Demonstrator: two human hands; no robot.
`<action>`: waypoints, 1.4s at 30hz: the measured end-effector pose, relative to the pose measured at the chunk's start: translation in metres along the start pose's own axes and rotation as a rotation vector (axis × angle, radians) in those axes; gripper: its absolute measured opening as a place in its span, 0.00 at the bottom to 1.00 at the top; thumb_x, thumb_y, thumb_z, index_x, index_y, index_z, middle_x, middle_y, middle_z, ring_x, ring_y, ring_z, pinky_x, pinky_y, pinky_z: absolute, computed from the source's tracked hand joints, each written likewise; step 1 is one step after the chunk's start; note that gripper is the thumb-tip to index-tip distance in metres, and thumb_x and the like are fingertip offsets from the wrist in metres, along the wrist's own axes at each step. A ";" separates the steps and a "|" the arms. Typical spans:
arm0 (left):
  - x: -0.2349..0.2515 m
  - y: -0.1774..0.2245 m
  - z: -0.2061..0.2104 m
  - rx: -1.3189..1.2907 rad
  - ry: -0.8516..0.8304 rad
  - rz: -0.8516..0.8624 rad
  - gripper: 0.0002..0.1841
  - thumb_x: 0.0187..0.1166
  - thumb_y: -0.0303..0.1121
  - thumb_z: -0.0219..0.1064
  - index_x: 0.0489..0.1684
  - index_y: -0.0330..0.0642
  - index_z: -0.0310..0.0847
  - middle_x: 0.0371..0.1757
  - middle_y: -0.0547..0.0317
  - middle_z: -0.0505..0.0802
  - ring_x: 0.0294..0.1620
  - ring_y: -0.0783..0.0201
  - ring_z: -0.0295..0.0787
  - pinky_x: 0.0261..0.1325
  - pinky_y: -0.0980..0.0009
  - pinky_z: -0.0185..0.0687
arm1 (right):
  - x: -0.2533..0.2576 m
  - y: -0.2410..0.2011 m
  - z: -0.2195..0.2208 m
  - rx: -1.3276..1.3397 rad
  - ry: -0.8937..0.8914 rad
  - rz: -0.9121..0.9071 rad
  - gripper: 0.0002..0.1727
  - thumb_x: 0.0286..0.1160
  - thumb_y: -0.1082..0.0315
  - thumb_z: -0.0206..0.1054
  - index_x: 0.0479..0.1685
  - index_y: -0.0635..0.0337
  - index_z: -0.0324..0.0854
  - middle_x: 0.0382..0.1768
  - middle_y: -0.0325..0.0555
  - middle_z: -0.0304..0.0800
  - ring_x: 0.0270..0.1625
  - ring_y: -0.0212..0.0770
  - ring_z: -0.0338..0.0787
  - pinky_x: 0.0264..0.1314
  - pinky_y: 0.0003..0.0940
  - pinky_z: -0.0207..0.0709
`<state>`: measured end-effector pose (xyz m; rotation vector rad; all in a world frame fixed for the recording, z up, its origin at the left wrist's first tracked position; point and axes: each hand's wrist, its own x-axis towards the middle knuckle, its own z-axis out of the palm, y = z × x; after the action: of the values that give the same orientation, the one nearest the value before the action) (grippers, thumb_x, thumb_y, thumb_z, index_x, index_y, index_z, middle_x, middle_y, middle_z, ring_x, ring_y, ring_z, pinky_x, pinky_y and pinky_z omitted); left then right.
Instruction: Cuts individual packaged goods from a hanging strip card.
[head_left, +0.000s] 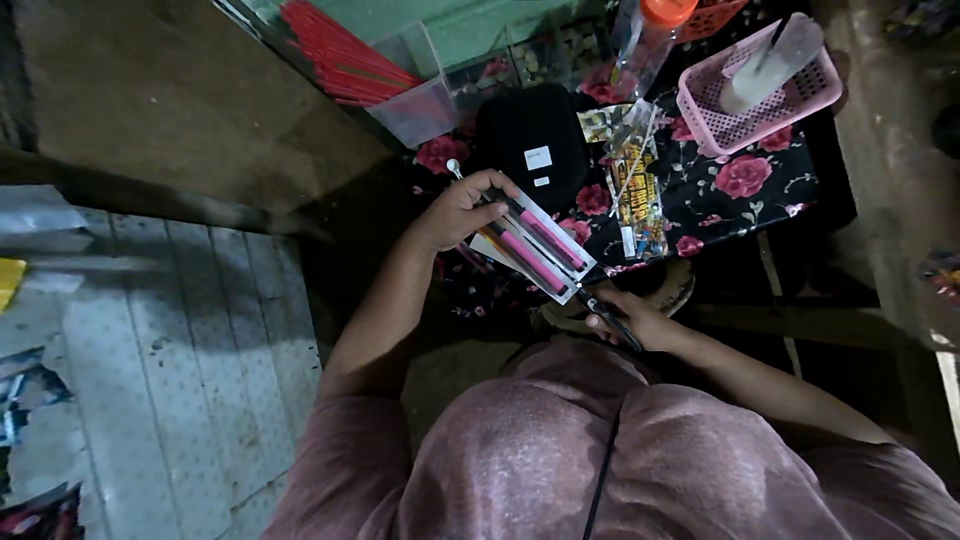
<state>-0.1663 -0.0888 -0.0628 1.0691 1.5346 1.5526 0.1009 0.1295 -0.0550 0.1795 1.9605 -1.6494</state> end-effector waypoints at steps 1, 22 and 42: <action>0.000 -0.002 0.000 -0.007 0.003 -0.010 0.10 0.82 0.25 0.61 0.57 0.41 0.80 0.55 0.69 0.89 0.57 0.76 0.86 0.64 0.73 0.84 | 0.001 0.000 0.000 -0.004 -0.004 0.004 0.24 0.86 0.56 0.62 0.70 0.67 0.75 0.30 0.37 0.81 0.28 0.23 0.81 0.35 0.20 0.79; -0.012 -0.038 0.021 -0.045 0.127 -0.098 0.11 0.82 0.25 0.60 0.59 0.38 0.77 0.57 0.65 0.86 0.57 0.75 0.84 0.65 0.71 0.82 | 0.015 0.018 0.000 -0.041 -0.039 0.089 0.22 0.87 0.60 0.62 0.68 0.69 0.73 0.30 0.41 0.81 0.28 0.27 0.81 0.35 0.24 0.80; -0.025 -0.171 0.006 0.221 0.427 -0.405 0.17 0.81 0.24 0.65 0.67 0.31 0.77 0.68 0.41 0.85 0.69 0.54 0.83 0.72 0.57 0.79 | 0.013 0.113 -0.038 -0.420 0.243 0.416 0.32 0.84 0.56 0.67 0.86 0.55 0.66 0.57 0.69 0.88 0.58 0.69 0.89 0.62 0.70 0.78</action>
<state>-0.1631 -0.0988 -0.2355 0.4993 2.0988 1.3994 0.1282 0.1883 -0.1563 0.6005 2.2136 -0.9662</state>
